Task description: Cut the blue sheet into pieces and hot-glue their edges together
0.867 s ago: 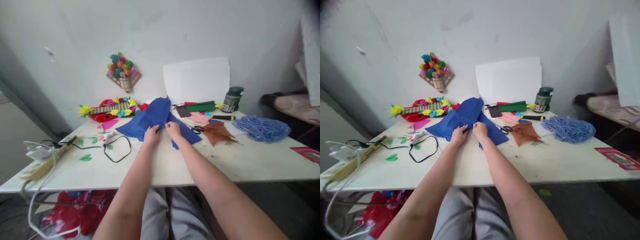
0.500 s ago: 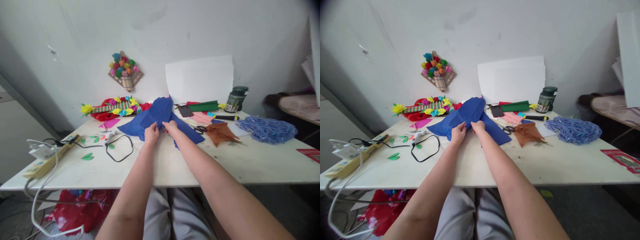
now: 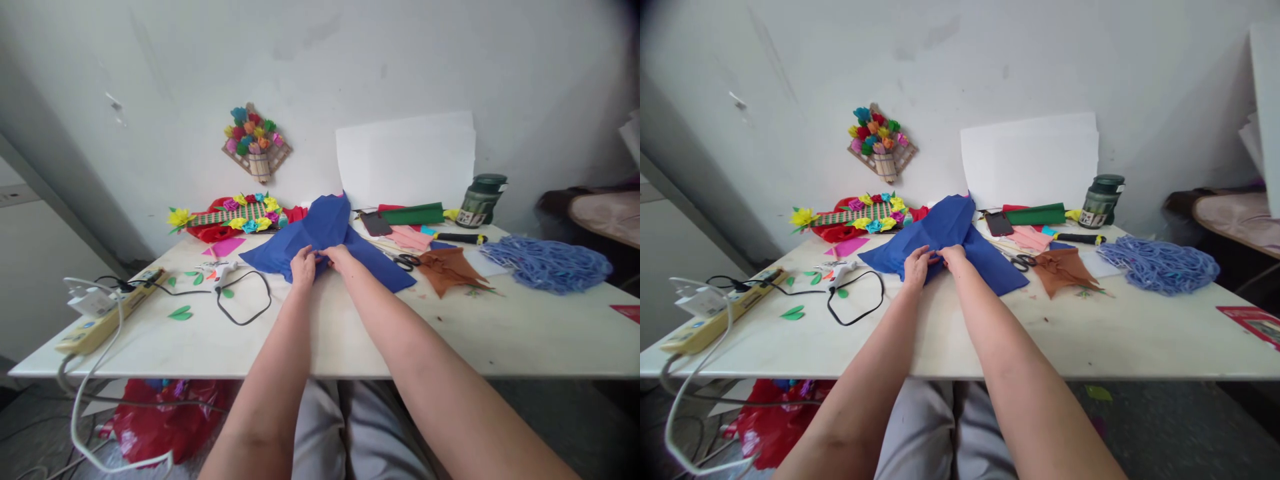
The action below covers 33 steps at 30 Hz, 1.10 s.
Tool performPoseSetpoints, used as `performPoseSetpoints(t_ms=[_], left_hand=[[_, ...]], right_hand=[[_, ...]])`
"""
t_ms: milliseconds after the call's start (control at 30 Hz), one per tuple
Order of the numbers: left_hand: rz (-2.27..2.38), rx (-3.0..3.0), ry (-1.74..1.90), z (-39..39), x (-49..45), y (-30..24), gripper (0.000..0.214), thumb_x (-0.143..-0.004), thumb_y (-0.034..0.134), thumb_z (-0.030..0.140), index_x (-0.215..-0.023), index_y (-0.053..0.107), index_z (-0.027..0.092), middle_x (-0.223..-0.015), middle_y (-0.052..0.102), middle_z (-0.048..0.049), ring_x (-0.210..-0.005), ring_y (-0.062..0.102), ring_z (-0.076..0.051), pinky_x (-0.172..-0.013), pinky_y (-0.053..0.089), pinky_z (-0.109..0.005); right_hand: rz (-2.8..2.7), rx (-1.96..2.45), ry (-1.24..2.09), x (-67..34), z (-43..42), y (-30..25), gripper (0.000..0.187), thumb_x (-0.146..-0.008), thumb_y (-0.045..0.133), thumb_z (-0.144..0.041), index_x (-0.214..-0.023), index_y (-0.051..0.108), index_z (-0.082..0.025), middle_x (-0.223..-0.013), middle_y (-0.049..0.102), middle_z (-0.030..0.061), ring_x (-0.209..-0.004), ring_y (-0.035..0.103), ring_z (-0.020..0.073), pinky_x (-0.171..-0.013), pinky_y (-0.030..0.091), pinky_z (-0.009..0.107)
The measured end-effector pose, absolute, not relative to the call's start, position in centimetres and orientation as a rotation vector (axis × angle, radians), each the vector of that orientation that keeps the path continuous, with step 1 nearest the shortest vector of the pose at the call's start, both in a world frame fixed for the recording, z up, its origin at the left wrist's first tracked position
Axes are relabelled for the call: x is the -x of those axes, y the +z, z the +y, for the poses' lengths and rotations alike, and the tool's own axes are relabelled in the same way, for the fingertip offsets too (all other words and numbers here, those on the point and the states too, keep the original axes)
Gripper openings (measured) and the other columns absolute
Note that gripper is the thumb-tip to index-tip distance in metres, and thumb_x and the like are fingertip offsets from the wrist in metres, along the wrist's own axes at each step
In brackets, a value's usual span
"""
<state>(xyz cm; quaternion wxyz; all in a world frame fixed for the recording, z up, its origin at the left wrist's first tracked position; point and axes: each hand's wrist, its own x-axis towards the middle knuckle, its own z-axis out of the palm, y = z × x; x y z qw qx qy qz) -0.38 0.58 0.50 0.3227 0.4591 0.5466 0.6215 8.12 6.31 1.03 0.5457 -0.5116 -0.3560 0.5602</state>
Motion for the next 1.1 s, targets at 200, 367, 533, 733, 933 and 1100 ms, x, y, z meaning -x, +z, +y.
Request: performPoseSetpoints(t_ms=[200,367,533,733,933,1100], left_hand=[[1.410,-1.191,1.823,0.2,0.3,1.0,0.031,-0.071,0.041,0.012,-0.093,0.062,0.015,-0.085,0.069,-0.0059,-0.063,0.066,-0.015,-0.071,0.050,-0.027],[1.634,-1.147,2.093,-0.5,0.8,1.8,0.030,-0.071,0.039,0.011,-0.087,0.063,0.019,-0.082,0.069,-0.0011,-0.072,0.064,-0.013,-0.076,0.047,-0.027],[2.020,-1.104,2.203,-1.3,1.1,2.6,0.023,-0.074,0.046,0.015,-0.084,0.065,0.021,-0.086,0.067,-0.0027,-0.095,0.054,-0.018,-0.083,0.043,-0.030],[2.026,-1.141,2.361,-2.4,1.1,3.2,0.024,-0.075,0.050,0.018,-0.098,0.059,0.020,-0.109,0.059,-0.0067,-0.114,0.044,-0.019,-0.104,0.024,-0.038],[2.121,-0.652,2.231,-2.3,0.8,3.2,0.060,-0.074,0.060,0.031,-0.126,0.033,0.019,-0.143,0.024,-0.0131,-0.135,0.014,-0.022,-0.110,0.011,-0.040],[1.586,-0.269,2.114,-1.0,0.2,2.3,0.071,-0.073,0.061,0.042,-0.130,0.026,0.019,-0.134,0.041,-0.0137,-0.117,0.047,-0.020,-0.091,0.045,-0.032]], right_hand=[[-0.865,1.407,1.364,-8.2,5.8,1.7,0.022,-0.059,0.065,0.002,-0.059,0.052,-0.016,-0.041,0.046,-0.0053,-0.036,0.039,0.0085,-0.032,0.024,0.018],[-0.830,1.443,1.371,-8.5,4.7,2.4,0.017,-0.063,0.063,-0.001,-0.061,0.053,-0.015,-0.036,0.040,-0.0070,-0.032,0.032,0.0066,-0.032,0.025,0.019],[-0.810,1.408,1.336,-9.0,3.5,3.0,0.016,-0.066,0.061,-0.004,-0.060,0.052,-0.014,-0.035,0.040,-0.0065,-0.032,0.033,0.0064,-0.033,0.025,0.018],[-0.794,1.357,1.272,-9.2,2.8,3.2,0.017,-0.064,0.064,-0.008,-0.058,0.051,-0.016,-0.035,0.041,-0.0057,-0.033,0.036,0.0078,-0.032,0.025,0.019],[-0.771,1.261,1.201,-9.3,2.5,3.4,0.017,-0.061,0.065,-0.008,-0.059,0.051,-0.017,-0.036,0.041,-0.0074,-0.034,0.038,0.0080,-0.033,0.025,0.020],[-0.783,1.149,1.196,-9.4,2.4,3.2,0.017,-0.061,0.063,-0.009,-0.054,0.050,-0.016,-0.037,0.042,-0.0072,-0.035,0.039,0.0076,-0.034,0.026,0.020]])
